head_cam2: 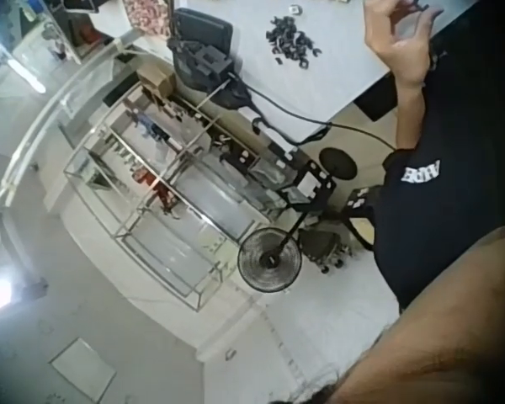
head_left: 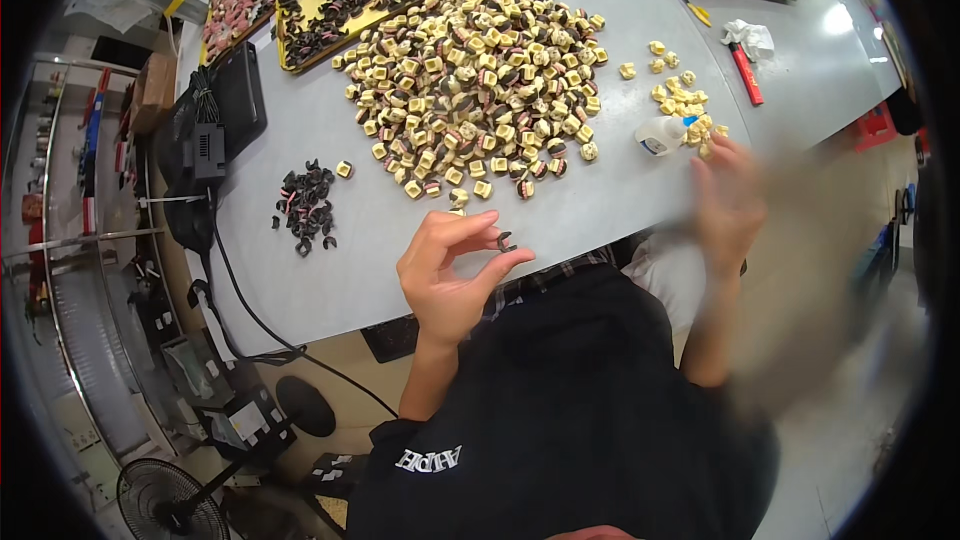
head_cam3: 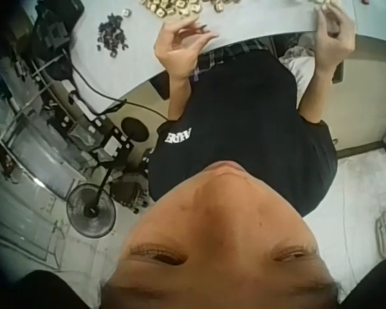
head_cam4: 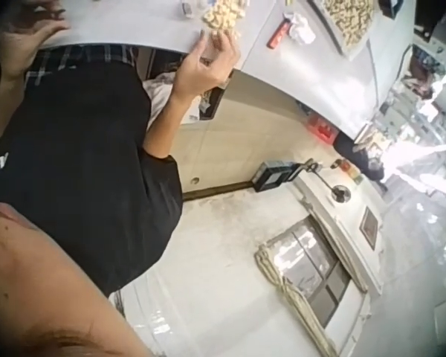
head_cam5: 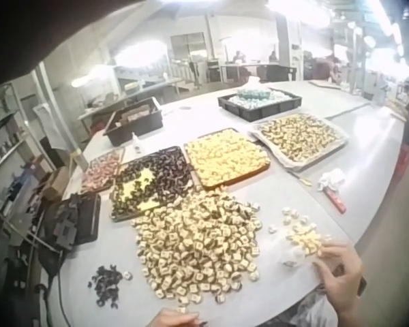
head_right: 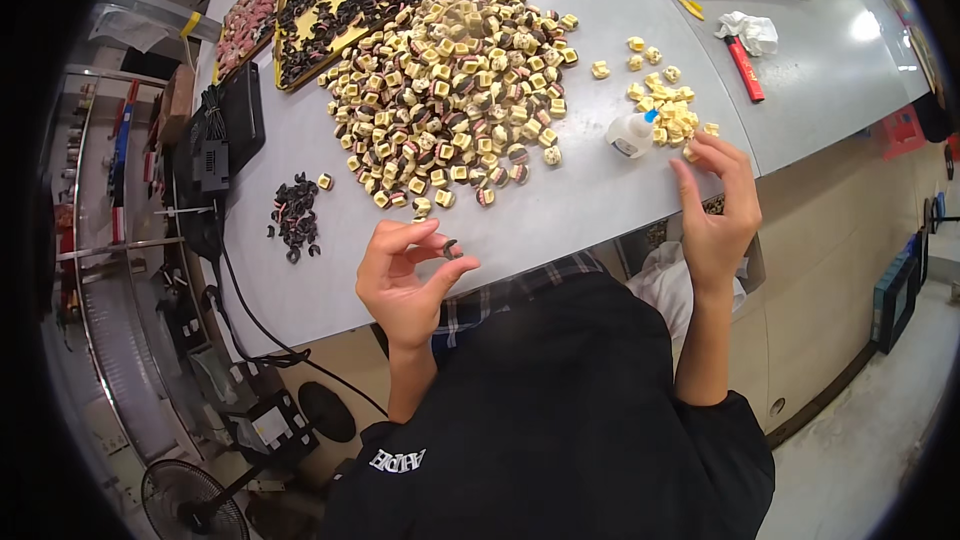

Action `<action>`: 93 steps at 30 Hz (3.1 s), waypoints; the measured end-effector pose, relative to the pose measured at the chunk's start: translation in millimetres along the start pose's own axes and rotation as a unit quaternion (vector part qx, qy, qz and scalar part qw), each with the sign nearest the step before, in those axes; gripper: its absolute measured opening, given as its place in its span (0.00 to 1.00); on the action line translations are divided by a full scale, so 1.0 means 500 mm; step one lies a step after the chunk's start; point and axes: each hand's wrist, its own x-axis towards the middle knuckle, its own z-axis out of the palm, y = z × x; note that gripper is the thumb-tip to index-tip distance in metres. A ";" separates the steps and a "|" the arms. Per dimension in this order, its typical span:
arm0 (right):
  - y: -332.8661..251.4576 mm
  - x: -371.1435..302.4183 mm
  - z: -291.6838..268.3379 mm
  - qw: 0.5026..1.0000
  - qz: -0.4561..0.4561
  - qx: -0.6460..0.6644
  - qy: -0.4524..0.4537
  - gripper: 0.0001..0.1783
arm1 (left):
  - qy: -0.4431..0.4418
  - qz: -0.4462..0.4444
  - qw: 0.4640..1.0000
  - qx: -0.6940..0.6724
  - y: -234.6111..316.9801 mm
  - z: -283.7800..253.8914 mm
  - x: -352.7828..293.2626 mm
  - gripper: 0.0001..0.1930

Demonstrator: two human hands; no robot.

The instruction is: Assembling small plastic toy parts by applying glue from a needle-tipped bottle and joining the components.

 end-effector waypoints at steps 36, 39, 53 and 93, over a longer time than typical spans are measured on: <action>-0.165 -0.060 0.064 0.755 0.221 0.520 -0.334 0.10 | -0.029 0.082 0.995 0.046 0.000 -0.005 0.000 0.21; -0.174 -0.052 0.064 0.742 0.225 0.508 -0.375 0.10 | -0.032 0.096 0.994 0.046 -0.002 -0.007 0.002 0.21; -0.172 -0.013 0.064 0.715 0.183 0.448 -0.504 0.10 | -0.041 0.137 0.989 0.046 -0.003 -0.005 0.007 0.19; -0.181 -0.083 0.093 0.558 0.323 0.669 -0.371 0.19 | -0.064 0.187 0.978 0.072 -0.002 0.002 0.001 0.19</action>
